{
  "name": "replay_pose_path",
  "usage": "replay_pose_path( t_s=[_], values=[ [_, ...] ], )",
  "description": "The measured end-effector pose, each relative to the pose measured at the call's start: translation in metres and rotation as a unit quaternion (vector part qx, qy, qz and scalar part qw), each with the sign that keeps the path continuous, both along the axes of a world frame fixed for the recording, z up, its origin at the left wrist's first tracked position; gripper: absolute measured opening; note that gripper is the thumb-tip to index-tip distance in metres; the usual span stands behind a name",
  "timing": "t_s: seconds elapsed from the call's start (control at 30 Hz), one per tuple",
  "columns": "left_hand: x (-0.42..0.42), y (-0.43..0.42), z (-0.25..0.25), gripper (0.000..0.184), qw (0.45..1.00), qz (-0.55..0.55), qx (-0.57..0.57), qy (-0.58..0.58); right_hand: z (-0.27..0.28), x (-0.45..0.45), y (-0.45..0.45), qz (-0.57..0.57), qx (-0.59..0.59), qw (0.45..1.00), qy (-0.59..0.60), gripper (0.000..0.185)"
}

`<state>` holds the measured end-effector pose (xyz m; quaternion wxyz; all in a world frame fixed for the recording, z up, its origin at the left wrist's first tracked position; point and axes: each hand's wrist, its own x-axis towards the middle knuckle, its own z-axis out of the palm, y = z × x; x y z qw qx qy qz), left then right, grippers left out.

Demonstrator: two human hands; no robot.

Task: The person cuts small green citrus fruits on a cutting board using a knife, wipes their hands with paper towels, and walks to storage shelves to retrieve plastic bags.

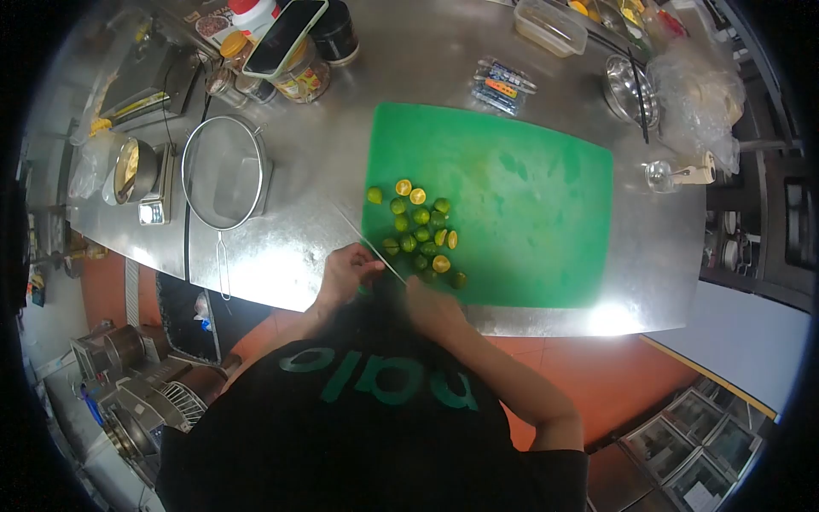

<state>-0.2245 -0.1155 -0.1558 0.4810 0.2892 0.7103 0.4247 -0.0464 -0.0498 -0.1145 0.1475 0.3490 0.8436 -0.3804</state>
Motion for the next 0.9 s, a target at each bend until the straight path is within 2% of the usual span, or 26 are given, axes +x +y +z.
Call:
replay_pose_path(
  t_s=[0.03,0.1,0.27,0.33,0.4,0.53,0.57,0.63,0.7,0.73,0.87,0.9],
  values=[
    [0.001,-0.001,0.002,0.021,0.997,-0.035,0.010,0.071,-0.003,-0.008,0.001,-0.001,0.000,1.000,0.000,0.014],
    [0.003,-0.004,-0.008,0.022,0.995,-0.022,0.028,0.090,-0.015,-0.021,0.000,0.025,0.047,0.996,0.071,0.017],
    [0.007,-0.005,-0.012,0.026,0.995,0.007,0.033,0.091,-0.029,-0.024,-0.004,0.028,0.095,0.992,0.081,0.018],
    [0.011,-0.006,-0.007,0.026,0.985,0.008,0.034,0.171,-0.028,-0.020,-0.005,0.027,0.105,0.990,0.094,0.018],
    [0.016,-0.006,-0.008,0.027,0.985,0.026,0.040,0.167,-0.018,-0.017,-0.006,-0.044,0.062,0.989,0.128,0.018],
    [0.021,-0.007,0.010,0.029,0.985,0.032,0.044,0.162,0.021,-0.005,-0.002,-0.118,0.100,0.972,0.177,0.021],
    [0.021,-0.005,0.009,0.029,0.984,0.032,0.053,0.164,0.032,-0.003,0.004,-0.179,-0.007,0.964,0.194,0.022],
    [0.021,-0.011,0.002,0.032,0.984,0.032,0.060,0.162,0.049,0.002,0.015,-0.239,-0.106,0.941,0.216,0.022],
    [0.019,-0.014,-0.001,0.031,0.984,0.017,0.060,0.165,0.063,0.008,0.024,-0.305,-0.333,0.843,0.294,0.021],
    [0.019,-0.015,-0.001,0.031,0.985,0.004,0.052,0.165,0.071,0.008,0.024,-0.319,-0.352,0.823,0.310,0.019],
    [0.020,-0.027,-0.002,0.031,0.985,0.014,0.051,0.166,0.074,0.016,0.021,-0.278,-0.369,0.818,0.344,0.015],
    [0.021,-0.032,-0.006,0.030,0.980,0.002,0.054,0.191,0.076,0.018,0.018,-0.299,-0.365,0.815,0.336,0.014]
  ],
)
